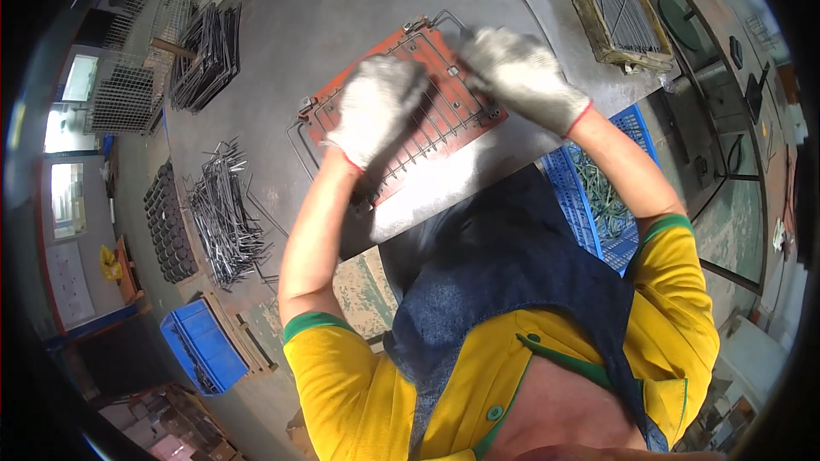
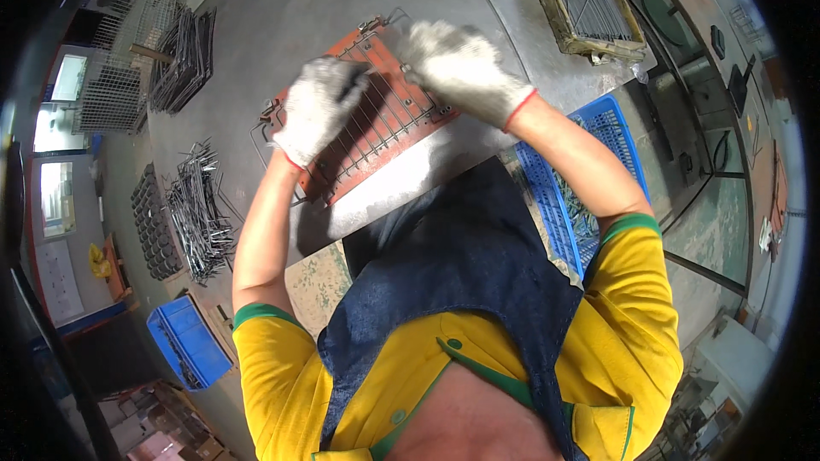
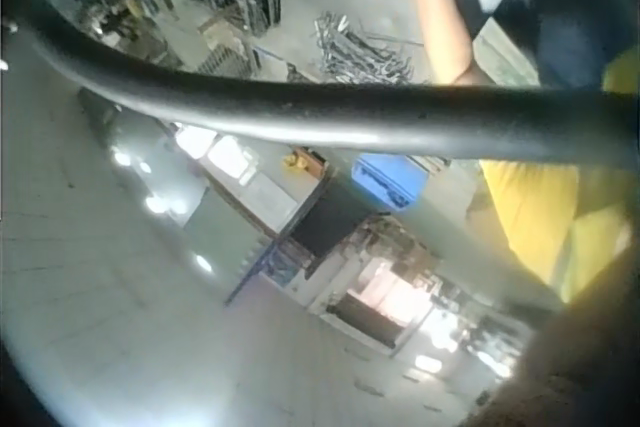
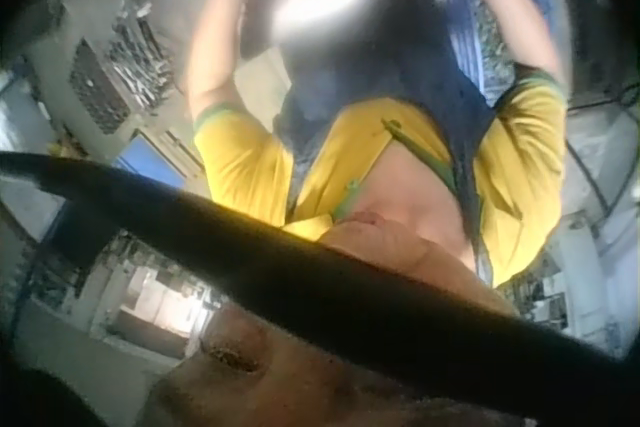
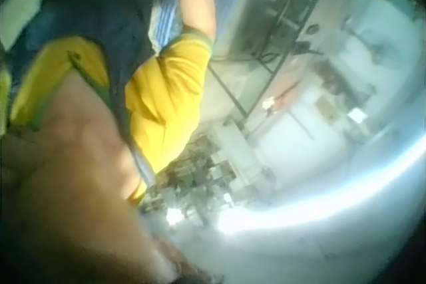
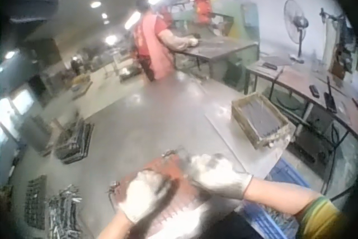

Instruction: The person assembles metal grids by inserting metal rods into slots on an orange jig. They pick up rods from a nearby container, place them into the jig, and then remove the assembled grid to place it on a stack. The process is repeated continuously throughout the video.

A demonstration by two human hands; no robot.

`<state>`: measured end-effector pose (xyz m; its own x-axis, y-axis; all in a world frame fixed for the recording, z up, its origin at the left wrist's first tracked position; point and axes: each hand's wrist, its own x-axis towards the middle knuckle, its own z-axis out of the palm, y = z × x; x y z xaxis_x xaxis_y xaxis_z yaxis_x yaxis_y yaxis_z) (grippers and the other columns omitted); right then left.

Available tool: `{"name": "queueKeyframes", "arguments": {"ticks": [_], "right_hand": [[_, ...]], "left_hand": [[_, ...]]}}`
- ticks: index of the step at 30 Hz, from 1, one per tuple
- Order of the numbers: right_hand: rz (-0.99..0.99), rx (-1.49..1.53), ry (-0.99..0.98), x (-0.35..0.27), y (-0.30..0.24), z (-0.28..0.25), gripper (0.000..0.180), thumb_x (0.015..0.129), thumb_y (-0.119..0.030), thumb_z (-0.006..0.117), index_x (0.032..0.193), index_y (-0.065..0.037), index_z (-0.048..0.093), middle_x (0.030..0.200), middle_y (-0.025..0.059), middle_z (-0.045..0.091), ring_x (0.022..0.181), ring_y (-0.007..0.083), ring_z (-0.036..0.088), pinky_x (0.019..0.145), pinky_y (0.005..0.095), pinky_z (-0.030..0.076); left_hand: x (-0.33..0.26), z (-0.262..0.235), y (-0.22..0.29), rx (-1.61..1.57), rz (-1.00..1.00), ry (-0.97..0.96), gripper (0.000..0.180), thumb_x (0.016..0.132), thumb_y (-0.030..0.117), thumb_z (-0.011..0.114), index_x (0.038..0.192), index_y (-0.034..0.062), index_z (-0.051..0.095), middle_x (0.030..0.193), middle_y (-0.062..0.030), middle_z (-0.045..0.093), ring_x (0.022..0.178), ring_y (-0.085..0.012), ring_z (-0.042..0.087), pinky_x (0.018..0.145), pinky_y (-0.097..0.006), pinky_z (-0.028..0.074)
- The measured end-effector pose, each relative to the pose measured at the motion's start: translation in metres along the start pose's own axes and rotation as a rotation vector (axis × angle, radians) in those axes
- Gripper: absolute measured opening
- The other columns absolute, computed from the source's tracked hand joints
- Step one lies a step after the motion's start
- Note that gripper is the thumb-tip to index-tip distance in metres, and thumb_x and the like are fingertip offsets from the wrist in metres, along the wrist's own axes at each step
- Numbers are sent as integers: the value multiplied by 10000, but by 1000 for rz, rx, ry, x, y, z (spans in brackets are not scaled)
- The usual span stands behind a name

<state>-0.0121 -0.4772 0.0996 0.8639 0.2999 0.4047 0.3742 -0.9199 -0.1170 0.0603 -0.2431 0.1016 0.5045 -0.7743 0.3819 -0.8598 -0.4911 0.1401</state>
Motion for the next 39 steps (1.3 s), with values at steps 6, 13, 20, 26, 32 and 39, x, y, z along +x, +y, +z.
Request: {"name": "queueKeyframes", "arguments": {"ticks": [6,13,20,26,32,39], "right_hand": [[34,-201,-103,-29,46,6,205,926,-242,551,989,-96,681,907,96,695,780,249,667,647,384,514],[489,-584,-190,-129,397,10,416,965,-379,482,1161,-47,637,944,229,653,810,408,616,717,485,496],[695,-324,-146,-113,382,33,467,986,-412,435,1169,-23,618,923,295,639,921,455,613,731,513,480],[237,-800,-68,-85,296,-8,526,884,-55,514,1402,-123,455,1351,211,521,968,378,657,775,452,559],[324,-18,97,-49,120,-3,350,935,-132,580,1281,-179,589,1162,112,652,788,226,683,682,353,578],[-108,148,126,-54,-5,28,239,928,-142,603,1159,-118,660,1075,78,684,893,209,688,733,333,574]], "left_hand": [[-13,-16,40,17,15,389,352,825,256,652,1118,62,653,1008,-166,653,978,-371,608,922,-458,460],[-187,-20,-16,207,-754,471,442,890,366,663,1217,71,620,1110,-171,653,1002,-309,643,828,-412,536],[-263,-35,-66,445,-1421,-243,405,887,398,605,1014,18,661,987,-216,692,933,-383,664,797,-465,532],[-248,-10,-72,382,-1275,-222,303,871,310,621,1003,40,657,920,-230,691,879,-390,670,769,-490,529],[-215,-9,-17,287,-1254,-200,372,947,336,507,1136,29,600,838,-254,676,791,-427,667,697,-523,521],[-239,1,26,193,-1472,-221,493,967,373,471,1334,46,514,874,-281,672,825,-426,674,702,-521,519]]}}
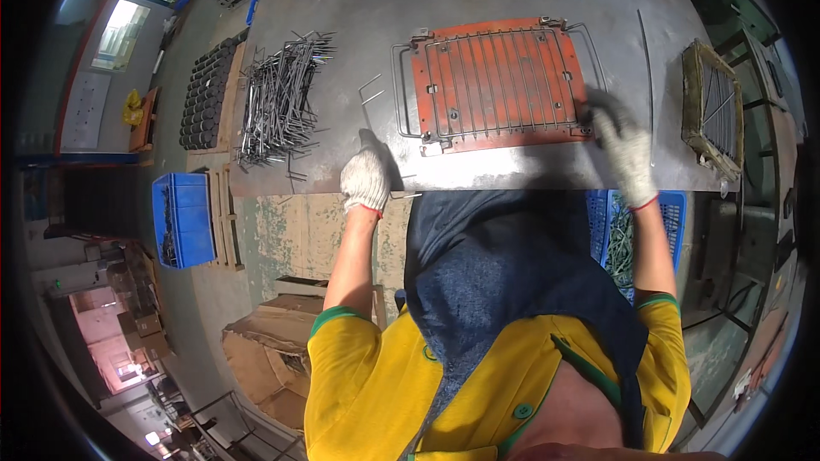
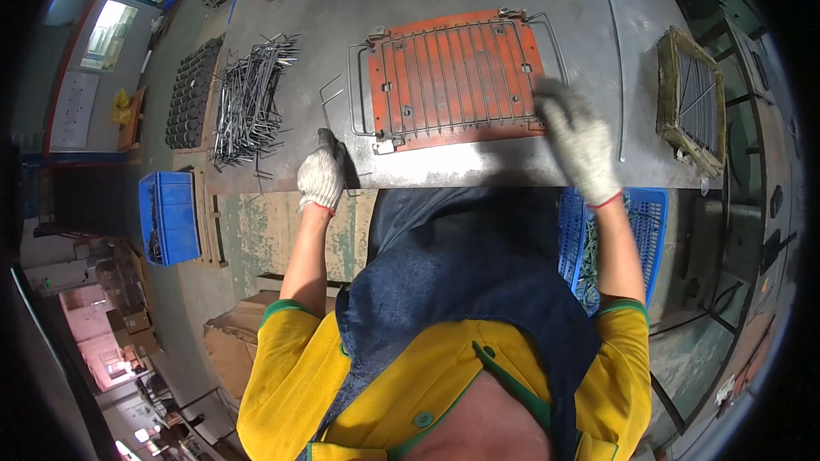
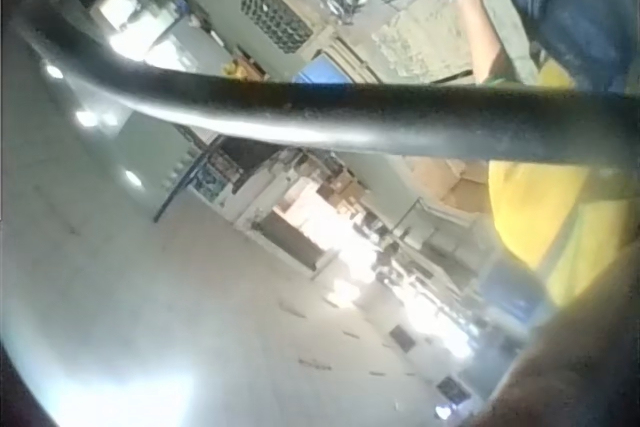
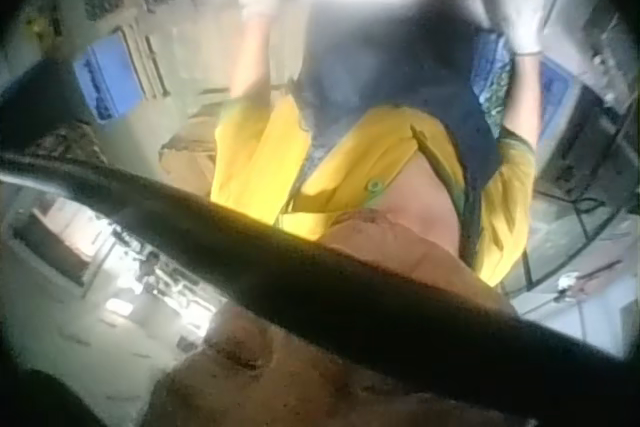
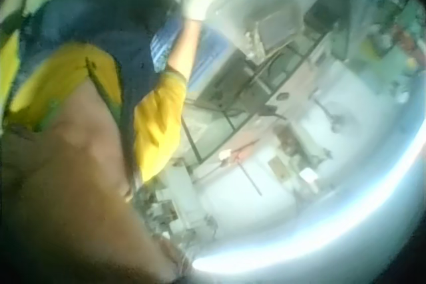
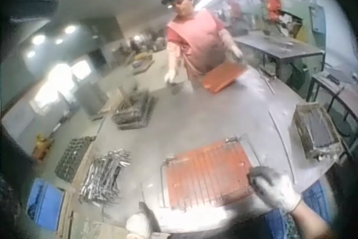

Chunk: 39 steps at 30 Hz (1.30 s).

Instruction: The person assembles metal grids by inserting metal rods into slots on an orange jig. They pick up rods from a nearby container, place them into the jig, and then remove the assembled grid to place it on a stack. The process is repeated continuously throughout the video.

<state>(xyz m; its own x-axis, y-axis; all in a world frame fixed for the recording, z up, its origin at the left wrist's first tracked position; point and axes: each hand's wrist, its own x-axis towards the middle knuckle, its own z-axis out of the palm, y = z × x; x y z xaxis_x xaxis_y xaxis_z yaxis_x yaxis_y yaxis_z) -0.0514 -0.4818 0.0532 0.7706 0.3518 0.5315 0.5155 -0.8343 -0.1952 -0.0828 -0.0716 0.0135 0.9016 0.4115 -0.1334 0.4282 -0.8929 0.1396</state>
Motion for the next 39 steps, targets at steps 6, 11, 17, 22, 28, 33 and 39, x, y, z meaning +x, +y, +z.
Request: {"name": "queueKeyframes", "arguments": {"ticks": [6,11,17,22,28,33,39], "right_hand": [[405,751,-306,-4,-80,20,262,921,-137,592,1165,-60,652,1000,97,698,949,181,676,814,325,545],[2,469,-410,-27,-98,52,328,951,-260,559,1231,-95,606,1161,109,650,1040,284,642,864,407,523],[-19,567,-371,-46,-104,63,310,961,-242,536,1225,-98,612,1138,117,660,1024,292,640,881,409,512],[5,670,-417,-53,-108,71,314,955,-247,545,1215,-82,608,1097,131,664,1003,303,642,859,411,513],[174,771,-502,-58,-114,80,305,943,-249,564,1184,-67,611,1062,138,665,943,308,659,809,407,524],[449,983,-757,-40,-121,64,318,924,-137,573,1226,-45,612,1075,91,677,903,199,670,764,325,557],[575,1475,-511,-11,-144,43,324,923,-172,597,1226,-59,622,923,48,681,746,77,597,581,223,495]], "left_hand": [[5,4,-5,-65,61,28,555,955,362,459,1364,-10,409,879,-304,665,839,-468,659,756,-525,514],[21,-10,9,-276,-14,21,511,903,398,565,1253,25,560,1006,-286,662,966,-431,646,808,-505,507],[-3,-5,11,-192,18,85,412,903,363,593,1152,38,638,1046,-243,674,995,-391,651,843,-453,523],[8,1,-1,-89,11,130,374,876,395,598,950,41,693,917,-260,682,879,-386,683,765,-473,537],[25,18,-37,-1057,-302,-147,180,862,163,671,768,21,611,637,-63,604,503,-167,596,447,-312,474],[-2,-3,-54,-1493,-258,-261,191,877,124,657,939,-54,626,734,-108,653,551,-190,600,500,-284,504],[-8,-12,24,-1420,-97,-154,218,923,202,653,997,-4,652,764,-20,637,648,-104,582,599,-247,489]]}}
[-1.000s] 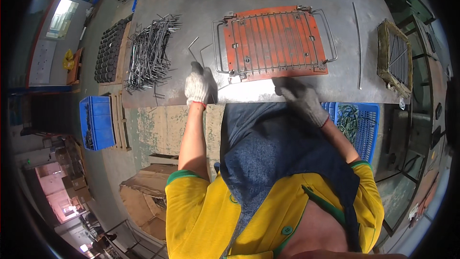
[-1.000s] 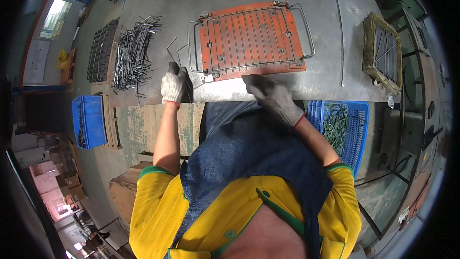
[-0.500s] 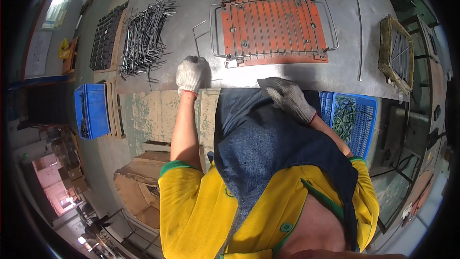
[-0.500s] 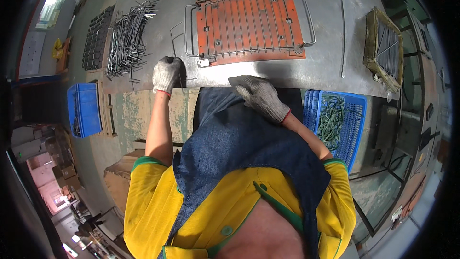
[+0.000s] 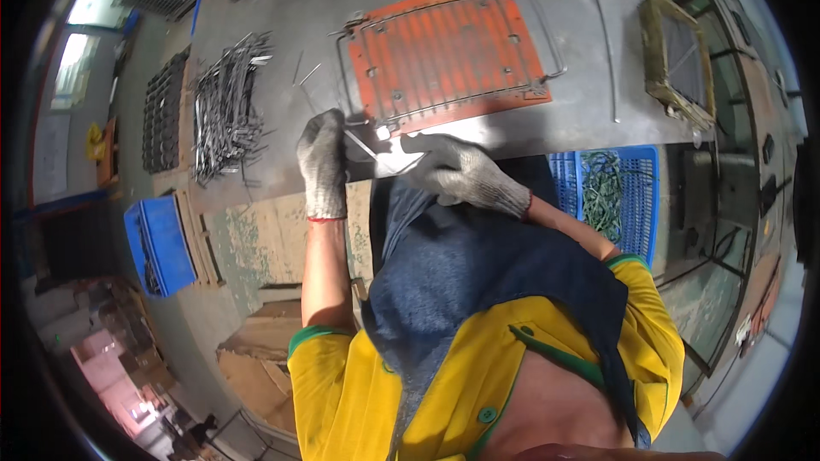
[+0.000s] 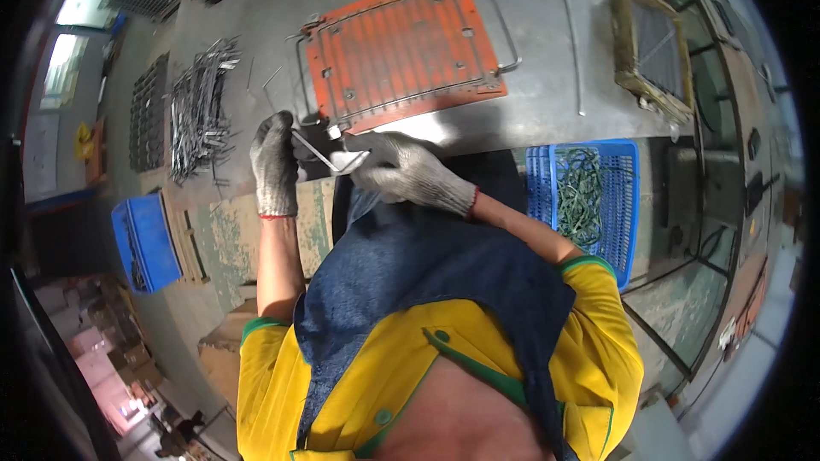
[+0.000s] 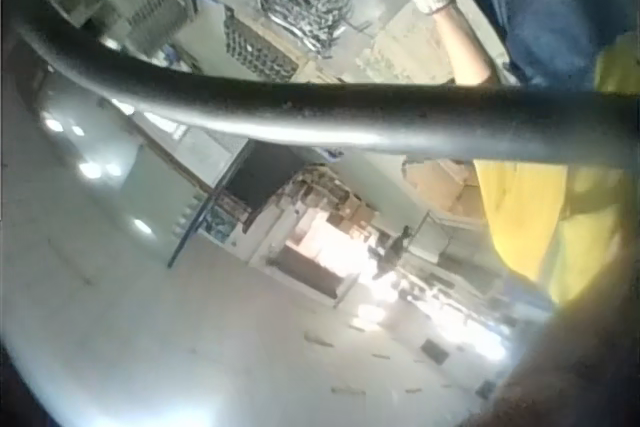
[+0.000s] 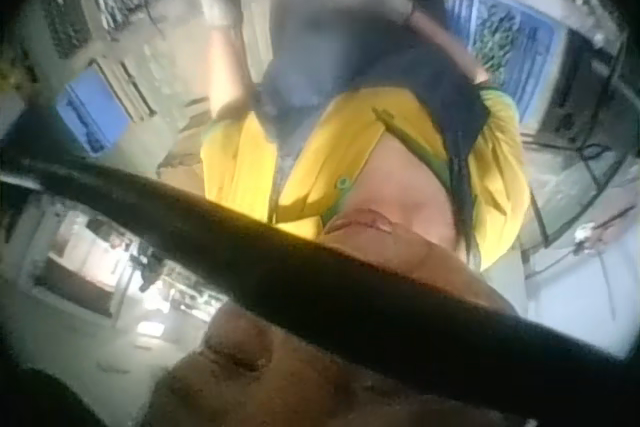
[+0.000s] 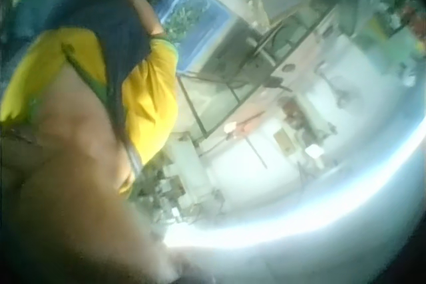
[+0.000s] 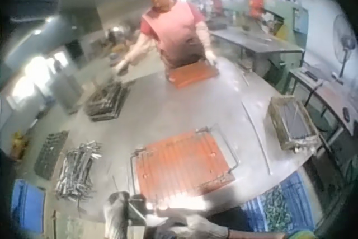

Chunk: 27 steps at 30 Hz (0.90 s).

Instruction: The person assembles metal grids by inserting metal rods into slots on an orange jig. They pick up rods from a nearby container, place them into the jig, and then remove the assembled grid to place it on a stack. The process is repeated continuously throughout the video.

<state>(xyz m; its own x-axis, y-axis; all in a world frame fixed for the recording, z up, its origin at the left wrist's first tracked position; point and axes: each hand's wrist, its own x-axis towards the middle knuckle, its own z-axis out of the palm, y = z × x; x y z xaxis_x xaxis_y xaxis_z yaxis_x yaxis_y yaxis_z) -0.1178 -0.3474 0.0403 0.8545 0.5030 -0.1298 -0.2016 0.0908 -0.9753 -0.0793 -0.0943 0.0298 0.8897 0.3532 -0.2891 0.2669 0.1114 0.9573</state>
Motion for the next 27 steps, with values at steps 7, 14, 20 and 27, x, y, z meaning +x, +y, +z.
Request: {"name": "queueKeyframes", "arguments": {"ticks": [7,14,20,27], "right_hand": [[17,14,447,-16,-19,-43,293,940,-269,593,1115,-44,661,842,26,677,622,67,554,552,225,465],[38,-291,655,-19,-27,-85,254,988,-222,552,1134,-44,661,826,56,677,611,104,613,561,262,512],[23,-573,600,-5,-9,-122,242,983,-177,524,1127,-36,658,822,60,653,630,123,609,597,282,522],[98,-444,572,-4,-7,-127,240,976,-191,510,1103,-29,633,826,60,634,634,140,614,611,299,523]], "left_hand": [[-9,138,43,-174,-45,-317,192,947,171,602,1021,-2,566,767,-83,622,590,-152,601,504,-292,513],[9,218,33,512,171,-497,277,898,305,605,883,30,637,584,-72,601,480,-161,600,525,-331,489],[33,243,15,1105,1021,-437,358,903,367,585,1093,67,623,977,-141,661,952,-323,637,821,-453,456],[45,239,-5,1065,1240,-385,298,859,305,624,1073,100,650,1062,-92,588,1122,-274,514,950,-493,346]]}}
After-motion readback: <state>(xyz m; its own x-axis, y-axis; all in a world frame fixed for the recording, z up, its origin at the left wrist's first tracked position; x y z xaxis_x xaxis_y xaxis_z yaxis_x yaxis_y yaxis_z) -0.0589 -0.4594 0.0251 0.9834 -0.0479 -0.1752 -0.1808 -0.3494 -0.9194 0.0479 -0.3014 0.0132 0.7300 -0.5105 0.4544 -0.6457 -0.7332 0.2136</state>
